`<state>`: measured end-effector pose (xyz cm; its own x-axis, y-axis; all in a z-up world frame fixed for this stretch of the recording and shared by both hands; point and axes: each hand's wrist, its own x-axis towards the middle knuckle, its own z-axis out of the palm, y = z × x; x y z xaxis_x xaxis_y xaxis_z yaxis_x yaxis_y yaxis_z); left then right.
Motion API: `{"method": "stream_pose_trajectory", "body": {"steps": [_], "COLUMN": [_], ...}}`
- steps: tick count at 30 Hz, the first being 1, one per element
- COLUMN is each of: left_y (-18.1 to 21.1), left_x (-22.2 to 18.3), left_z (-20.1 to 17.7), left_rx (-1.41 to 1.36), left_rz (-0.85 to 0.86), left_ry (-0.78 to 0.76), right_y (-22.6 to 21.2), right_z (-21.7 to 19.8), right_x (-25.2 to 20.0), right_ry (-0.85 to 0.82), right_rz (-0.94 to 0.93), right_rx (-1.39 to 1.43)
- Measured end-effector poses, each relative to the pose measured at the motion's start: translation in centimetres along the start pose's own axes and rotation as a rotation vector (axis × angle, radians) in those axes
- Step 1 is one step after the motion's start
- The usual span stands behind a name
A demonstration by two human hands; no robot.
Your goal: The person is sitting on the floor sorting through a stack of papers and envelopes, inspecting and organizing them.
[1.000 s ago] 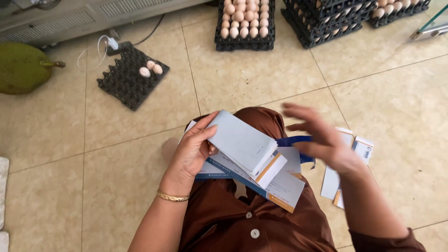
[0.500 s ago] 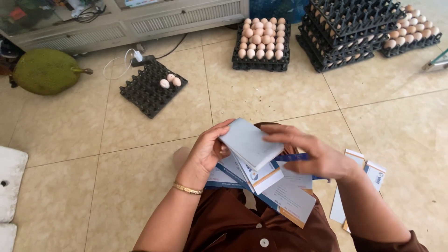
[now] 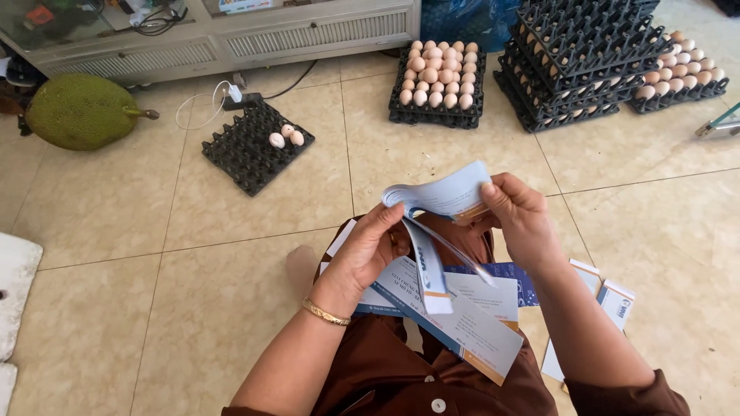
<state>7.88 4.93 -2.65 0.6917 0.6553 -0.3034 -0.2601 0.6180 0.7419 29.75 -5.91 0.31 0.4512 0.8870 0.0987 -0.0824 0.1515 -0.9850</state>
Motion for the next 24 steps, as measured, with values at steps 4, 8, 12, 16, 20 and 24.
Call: {"method": "stream_pose_trajectory", "body": {"steps": [4,8,12,16,20,24], "left_y": [0.1,0.6,1.2,1.8,2.2,1.0], "left_x": [-0.2,-1.2,-2.1,-1.8,-1.7,0.0], "left_z": [1.0,3.4,5.6,6.7,7.3,8.0], "left_rx": [-0.024,0.046,0.038,-0.126,-0.097,-0.024], "left_rz": [-0.01,0.021,0.018,-0.054,-0.138,-0.199], "left_ry": [0.046,0.109,0.025,0.051,0.077,0.043], "right_y": [-0.1,-0.2,-0.8,-1.8,0.6,-2.9], "right_z": [-0.1,-0.4,-1.1,-2.7,-7.0,-3.1], "right_x": [0.6,1.3,2.1,2.7,4.7,2.3], "right_ry": [-0.015,0.0,0.028,0.048,0.187,0.138], "right_rz": [0.017,0.039,0.064,0.049,0.001,-0.678], "right_rx": [0.063,0.087,0.125,0.077,-0.636,-1.227]}}
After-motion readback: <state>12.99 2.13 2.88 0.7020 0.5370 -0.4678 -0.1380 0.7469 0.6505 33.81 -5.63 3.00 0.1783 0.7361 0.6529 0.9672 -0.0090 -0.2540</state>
